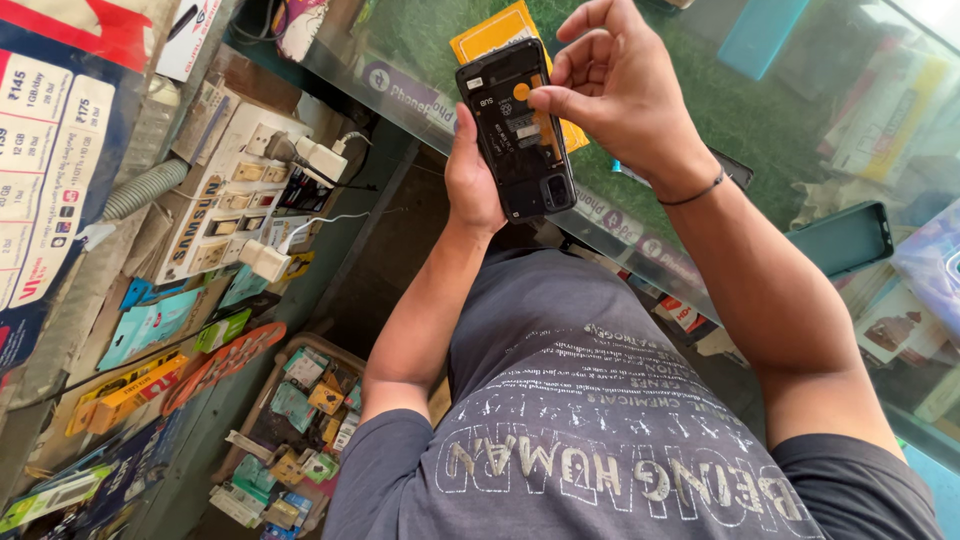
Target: The person powers on a smartphone to verify functionality, then uses a screwdriver to remove screws from the back of a second disassembled phone. The person handles the phone chassis and internal components while working at a glass counter.
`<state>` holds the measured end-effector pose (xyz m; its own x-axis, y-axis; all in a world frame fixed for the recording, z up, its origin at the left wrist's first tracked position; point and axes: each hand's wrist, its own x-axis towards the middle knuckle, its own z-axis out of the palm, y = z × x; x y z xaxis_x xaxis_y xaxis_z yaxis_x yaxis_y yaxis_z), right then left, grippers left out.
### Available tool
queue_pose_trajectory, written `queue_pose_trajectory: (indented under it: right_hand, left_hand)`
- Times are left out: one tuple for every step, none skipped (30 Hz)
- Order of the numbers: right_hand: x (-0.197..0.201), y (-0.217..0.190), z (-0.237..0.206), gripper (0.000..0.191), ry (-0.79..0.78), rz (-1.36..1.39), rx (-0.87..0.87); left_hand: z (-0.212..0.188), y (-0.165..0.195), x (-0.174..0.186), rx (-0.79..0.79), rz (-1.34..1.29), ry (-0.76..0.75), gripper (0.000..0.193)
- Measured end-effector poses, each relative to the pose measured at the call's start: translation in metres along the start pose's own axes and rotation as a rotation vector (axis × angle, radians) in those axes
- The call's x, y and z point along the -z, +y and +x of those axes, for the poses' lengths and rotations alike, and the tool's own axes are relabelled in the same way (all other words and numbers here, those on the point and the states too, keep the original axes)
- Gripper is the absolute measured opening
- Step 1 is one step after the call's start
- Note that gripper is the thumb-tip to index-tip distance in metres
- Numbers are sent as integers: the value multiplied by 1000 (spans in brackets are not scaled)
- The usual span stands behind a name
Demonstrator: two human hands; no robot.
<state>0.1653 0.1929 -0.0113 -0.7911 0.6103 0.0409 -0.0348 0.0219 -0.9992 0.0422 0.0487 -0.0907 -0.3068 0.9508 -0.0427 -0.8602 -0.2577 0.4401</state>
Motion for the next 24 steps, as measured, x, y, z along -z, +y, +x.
queue_pose_trajectory:
  right_hand:
    - [0, 0, -1, 53, 16, 3, 0]
    - [-1, -1, -1, 52, 28, 9, 0]
    - [-2, -1, -2, 52, 39, -6, -12]
    - [-2, -2, -1, 51, 52, -21, -20]
    - [-2, -2, 1, 51, 64, -36, -29]
    - [-2, -2, 2, 52, 61, -27, -2]
    - [-2, -1, 3, 53, 61, -20, 24]
    - [-1, 0, 2, 54, 61, -13, 48]
    - [-2, 0, 2, 54, 63, 12, 57]
    - [-3, 1, 2, 54, 64, 37, 69]
    - [-4, 0, 3, 55, 65, 63, 83]
    - [-5, -1, 3, 55, 62, 26, 99]
    - [-5, -2, 3, 55, 59, -12, 114]
    - [-5, -3, 3, 55, 55, -50, 130]
    - [-4, -5, 3, 56, 58, -28, 109]
    - [-4, -7, 3, 57, 62, -6, 87]
    - [-3, -8, 3, 57, 65, 16, 63]
    - [-2, -10, 3, 56, 55, 23, 45]
    - [0, -11, 3, 54, 45, 29, 27]
    - [2, -12, 3, 52, 35, 35, 11]
    - [3, -13, 4, 50, 36, 31, 14]
    - [3, -13, 3, 48, 37, 28, 15]
    - [3, -12, 3, 46, 37, 24, 15]
    - [3, -12, 3, 47, 36, 13, 17]
  left_hand:
    - [-1, 1, 0, -2, 8, -13, 66]
    - [-1, 1, -1, -7, 26, -2, 66]
    - [-1, 0, -2, -14, 45, 10, 66]
    - [1, 1, -2, -22, 65, 18, 65]
    - [3, 2, -2, -21, 68, 8, 66]
    - [4, 3, -1, -19, 69, -1, 66]
    - [5, 2, 0, -14, 68, -10, 66]
    - [5, 0, 1, -21, 79, -16, 65]
    - [6, 0, 3, -30, 91, -24, 65]
    - [7, 1, 5, -42, 106, -32, 64]
    - [7, 2, 6, -47, 112, -35, 64]
    - [6, 2, 8, -51, 117, -39, 64]
    - [6, 2, 9, -54, 122, -42, 64]
    - [5, 1, 10, -59, 121, -42, 63]
    - [5, 0, 12, -63, 120, -42, 63]
    - [4, -1, 13, -67, 118, -40, 63]
    - [4, -2, 14, -74, 111, -45, 62]
    - [4, -3, 15, -81, 104, -49, 62]
    - [3, -4, 15, -88, 97, -54, 61]
    - [3, -3, 16, -83, 94, -64, 61]
    - [3, -3, 16, -78, 91, -76, 61]
    - [2, -3, 17, -72, 88, -85, 61]
    - [2, -3, 17, -66, 76, -77, 62]
    - [3, -3, 17, -62, 67, -70, 62]
